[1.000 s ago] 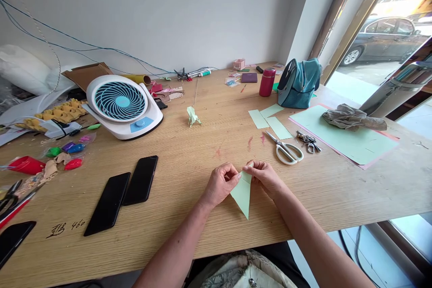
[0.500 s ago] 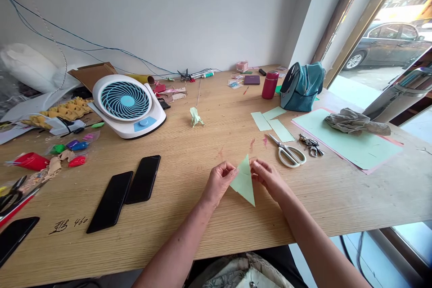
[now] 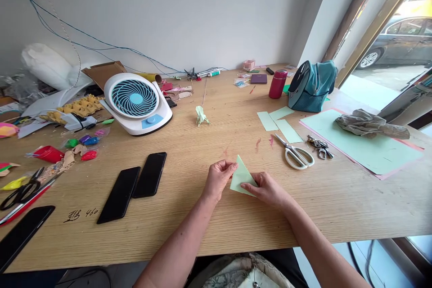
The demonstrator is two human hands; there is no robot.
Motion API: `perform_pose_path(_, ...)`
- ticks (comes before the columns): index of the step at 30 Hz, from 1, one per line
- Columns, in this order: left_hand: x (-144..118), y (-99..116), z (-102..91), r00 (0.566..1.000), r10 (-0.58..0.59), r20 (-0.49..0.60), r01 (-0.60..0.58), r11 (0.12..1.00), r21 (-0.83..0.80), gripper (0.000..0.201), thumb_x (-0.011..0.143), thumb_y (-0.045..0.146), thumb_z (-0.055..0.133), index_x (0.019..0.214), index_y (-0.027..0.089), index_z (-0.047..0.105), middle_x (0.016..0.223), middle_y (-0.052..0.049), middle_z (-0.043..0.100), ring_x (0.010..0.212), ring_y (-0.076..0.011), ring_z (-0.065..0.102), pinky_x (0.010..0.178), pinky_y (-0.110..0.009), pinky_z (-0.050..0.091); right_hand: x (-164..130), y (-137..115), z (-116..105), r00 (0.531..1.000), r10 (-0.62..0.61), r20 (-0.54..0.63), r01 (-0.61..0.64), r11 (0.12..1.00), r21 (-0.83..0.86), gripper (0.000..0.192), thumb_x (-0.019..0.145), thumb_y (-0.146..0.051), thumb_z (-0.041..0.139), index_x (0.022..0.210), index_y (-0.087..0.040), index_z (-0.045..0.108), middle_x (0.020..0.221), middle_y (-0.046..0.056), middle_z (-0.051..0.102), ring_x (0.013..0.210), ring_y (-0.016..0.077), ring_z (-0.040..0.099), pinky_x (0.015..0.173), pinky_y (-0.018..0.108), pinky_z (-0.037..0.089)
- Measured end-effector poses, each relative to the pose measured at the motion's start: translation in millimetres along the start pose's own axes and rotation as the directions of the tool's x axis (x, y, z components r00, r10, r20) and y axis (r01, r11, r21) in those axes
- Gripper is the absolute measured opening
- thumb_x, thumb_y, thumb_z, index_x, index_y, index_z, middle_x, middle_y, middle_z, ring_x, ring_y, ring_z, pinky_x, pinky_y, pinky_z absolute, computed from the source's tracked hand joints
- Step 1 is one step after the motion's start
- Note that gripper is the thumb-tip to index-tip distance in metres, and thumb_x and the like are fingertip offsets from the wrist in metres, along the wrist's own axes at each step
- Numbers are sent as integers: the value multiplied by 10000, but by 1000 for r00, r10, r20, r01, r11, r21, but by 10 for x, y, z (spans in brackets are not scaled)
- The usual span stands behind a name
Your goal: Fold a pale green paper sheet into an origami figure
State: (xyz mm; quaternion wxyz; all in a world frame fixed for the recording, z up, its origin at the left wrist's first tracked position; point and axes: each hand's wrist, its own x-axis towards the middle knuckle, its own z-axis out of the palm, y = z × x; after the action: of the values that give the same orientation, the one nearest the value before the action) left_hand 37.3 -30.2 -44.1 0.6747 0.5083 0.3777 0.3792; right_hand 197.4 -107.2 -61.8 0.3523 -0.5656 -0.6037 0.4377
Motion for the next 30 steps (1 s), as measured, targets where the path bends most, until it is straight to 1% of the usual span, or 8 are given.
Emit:
perform_pose_path(5,10,36,-21,998,45,-34,-45,999,14,345,667,446,796,632,143,635,580,32,544,570,-73,453,578,-204,386,-15,8,11,999,-8,39,11,996,-84,378,851,-461,587,620,-194,452,549,-52,371,513,89,302,469,245,222)
perform_pose_path(11,-3,46,-20,996,-3,-89,-1,999,-45,351,654,433,807,645,147,603,591,46,516,561,-62,439,569,-194,383,-21,-13,18,998,7,65,1,993,-120,380,828,-400,602,583,-201,390,538,-58,346,504,82,270,460,243,205)
perform_pose_path(14,1,34,-17,995,-32,-96,25,997,-71,386,644,468,808,667,153,586,612,42,517,569,-69,456,573,-199,398,-20,-16,21,997,26,67,-20,996,-90,376,824,-424,608,584,-195,432,541,-56,351,506,84,282,462,241,213)
perform_pose_path(17,12,8,-26,998,-38,-43,38,999,-1,420,684,540,762,701,155,596,637,30,528,586,-80,472,578,-203,402,-18,-29,21,999,25,38,-23,999,-42,358,834,-453,601,621,-183,507,549,-52,366,514,89,297,469,242,218)
perform_pose_path(20,17,-34,-33,1000,17,21,-20,989,144,430,721,557,724,677,149,593,618,26,507,575,-84,437,543,-202,353,-15,-56,17,999,29,-31,-30,999,-30,366,847,-472,589,641,-172,558,532,-53,372,504,88,282,467,249,207)
perform_pose_path(23,12,-64,-29,995,103,12,-103,966,237,424,713,519,739,604,151,560,577,39,458,551,-78,382,516,-208,298,-11,-73,15,998,34,-50,-34,999,-12,379,843,-492,596,660,-160,612,525,-45,427,493,89,304,471,251,214)
perform_pose_path(25,5,-65,-20,992,123,-12,-117,966,229,418,712,507,741,587,152,559,558,45,451,540,-76,371,513,-212,287,-9,-67,17,998,51,-47,-50,999,13,397,822,-519,617,667,-154,638,524,-36,464,490,95,339,472,251,227)
perform_pose_path(30,-8,-37,8,999,53,-4,-52,995,82,404,673,501,781,622,137,613,561,33,529,534,-76,415,530,-214,326,-4,-21,21,999,51,-13,-51,997,59,407,834,-532,613,687,-154,643,540,-22,520,492,103,390,478,247,264)
